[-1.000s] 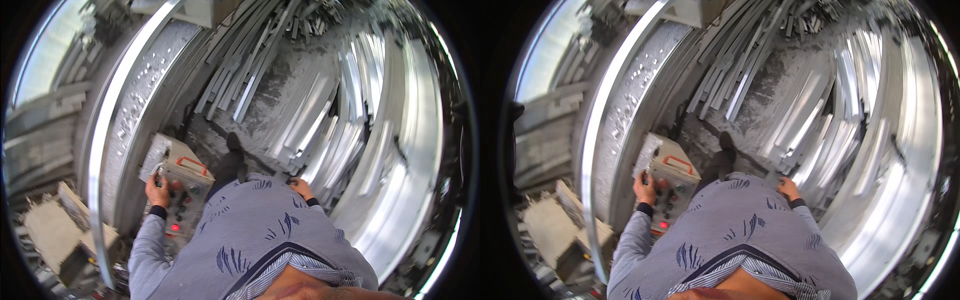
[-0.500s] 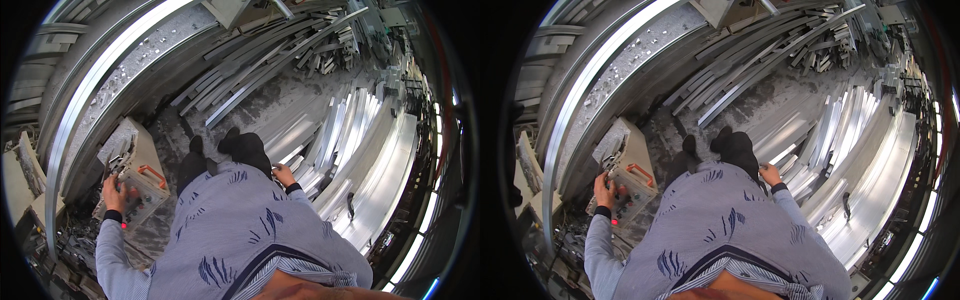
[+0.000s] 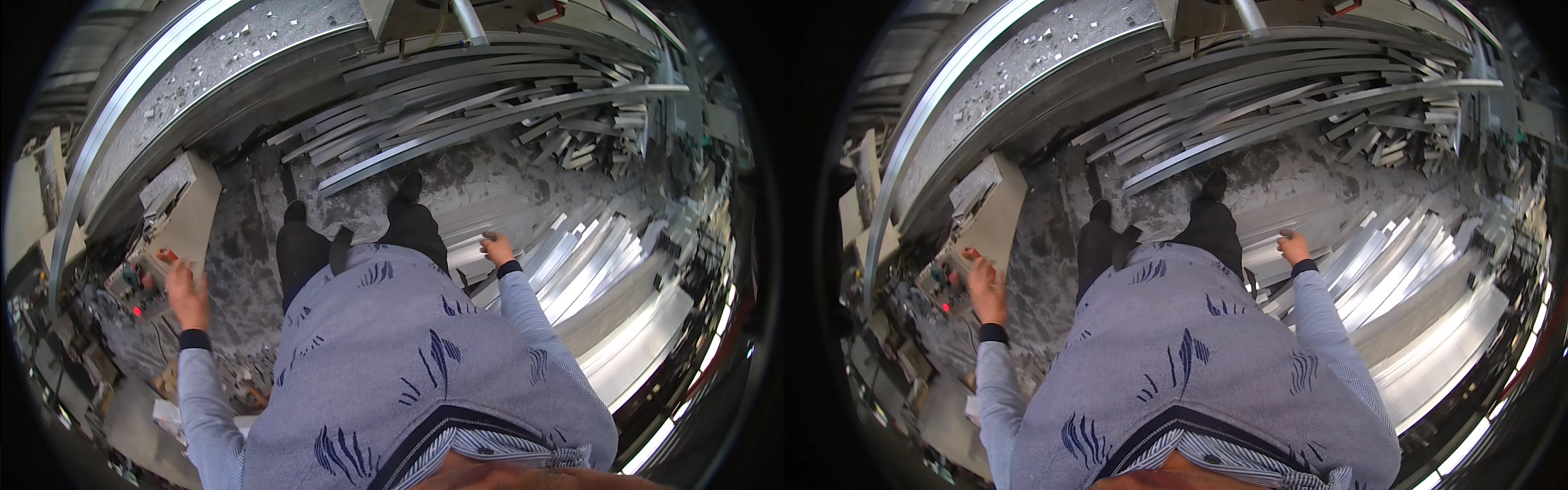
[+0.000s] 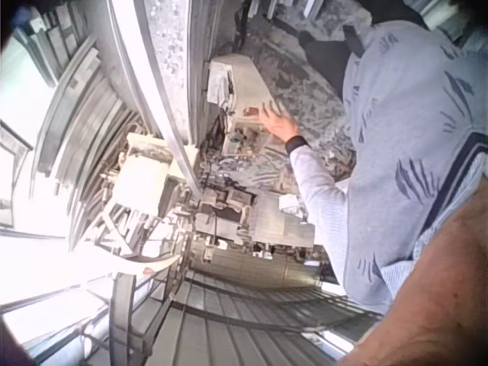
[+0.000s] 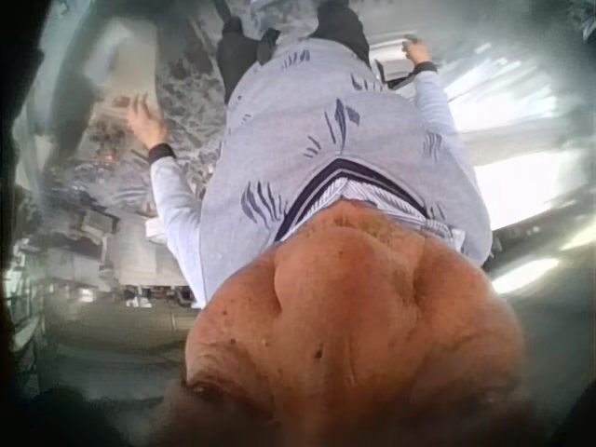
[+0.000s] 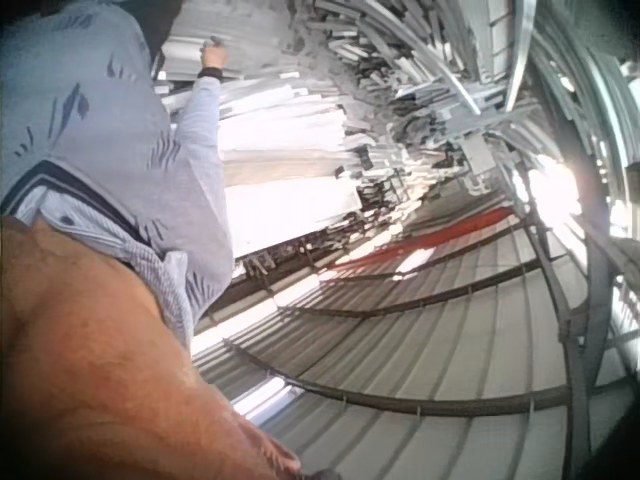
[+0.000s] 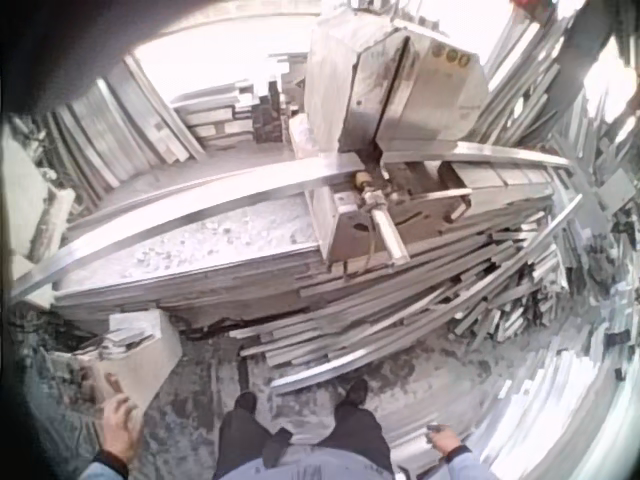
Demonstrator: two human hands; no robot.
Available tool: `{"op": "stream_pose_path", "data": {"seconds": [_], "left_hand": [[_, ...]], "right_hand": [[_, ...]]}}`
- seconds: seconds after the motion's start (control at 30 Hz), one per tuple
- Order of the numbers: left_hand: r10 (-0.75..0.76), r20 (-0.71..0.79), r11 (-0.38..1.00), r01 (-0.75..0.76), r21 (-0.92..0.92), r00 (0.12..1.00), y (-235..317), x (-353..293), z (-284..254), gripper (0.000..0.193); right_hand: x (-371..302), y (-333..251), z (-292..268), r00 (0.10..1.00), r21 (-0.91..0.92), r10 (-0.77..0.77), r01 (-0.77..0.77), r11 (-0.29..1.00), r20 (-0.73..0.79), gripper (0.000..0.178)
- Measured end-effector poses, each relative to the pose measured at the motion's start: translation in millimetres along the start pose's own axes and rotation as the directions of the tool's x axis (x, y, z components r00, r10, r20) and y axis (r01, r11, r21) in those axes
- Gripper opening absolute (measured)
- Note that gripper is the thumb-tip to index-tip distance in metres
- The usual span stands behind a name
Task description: The person loads long metal profiles into a cutting machine, measures them with a ruler, and operates the machine to cut the pieces. The person then removes the cut pieces and stacks them nearby.
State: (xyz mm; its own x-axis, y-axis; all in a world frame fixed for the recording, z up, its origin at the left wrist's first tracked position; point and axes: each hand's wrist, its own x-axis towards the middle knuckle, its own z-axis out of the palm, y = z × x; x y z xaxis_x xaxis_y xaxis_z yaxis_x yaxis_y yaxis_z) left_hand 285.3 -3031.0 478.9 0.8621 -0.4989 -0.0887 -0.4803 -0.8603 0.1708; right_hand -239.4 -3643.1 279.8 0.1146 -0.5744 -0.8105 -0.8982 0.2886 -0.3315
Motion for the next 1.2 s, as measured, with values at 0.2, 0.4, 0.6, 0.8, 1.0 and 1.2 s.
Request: {"op": "stream_pose_path", "data": {"seconds": [0.2,0.4,0.6,0.8,1.0,1.2], "left_hand": [[-0.003,0.175,0.993,0.025,-0.119,0.985,210.8,-64.3,21.9,0.037],[-0.185,0.184,0.949,0.224,-0.22,0.966,236.0,-69.3,64.2,0.03],[-0.006,-0.052,0.899,-0.017,-0.437,0.999,222.7,-1.5,158.8,0.017],[0.151,-0.001,0.745,-0.114,-0.657,0.989,264.5,107.8,241.8,0.011],[0.084,-0.102,0.659,-0.132,-0.74,0.991,284.0,144.7,264.3,0.01],[-0.251,0.246,0.657,0.352,-0.667,0.936,265.2,97.9,306.7,0.012]], "right_hand": [[87.1,6.3,-140.0,0.993,-0.057,0.109,-0.112,0.992,-0.054,0.041],[108.3,14.0,-146.9,0.994,-0.108,0.103,-0.098,0.989,0.04,0.041],[47.1,24.7,-158.5,0.984,-0.499,-0.164,0.106,0.86,-0.074,0.034],[-27.3,44.2,-190.3,0.984,-0.297,0.12,-0.154,0.942,-0.131,0.049],[-22.8,24.1,-198.4,0.986,-0.257,0.122,-0.148,0.955,-0.113,0.047],[101.2,-57.8,-242.7,0.995,-0.634,-0.084,0.03,0.772,-0.055,0.04]]}}
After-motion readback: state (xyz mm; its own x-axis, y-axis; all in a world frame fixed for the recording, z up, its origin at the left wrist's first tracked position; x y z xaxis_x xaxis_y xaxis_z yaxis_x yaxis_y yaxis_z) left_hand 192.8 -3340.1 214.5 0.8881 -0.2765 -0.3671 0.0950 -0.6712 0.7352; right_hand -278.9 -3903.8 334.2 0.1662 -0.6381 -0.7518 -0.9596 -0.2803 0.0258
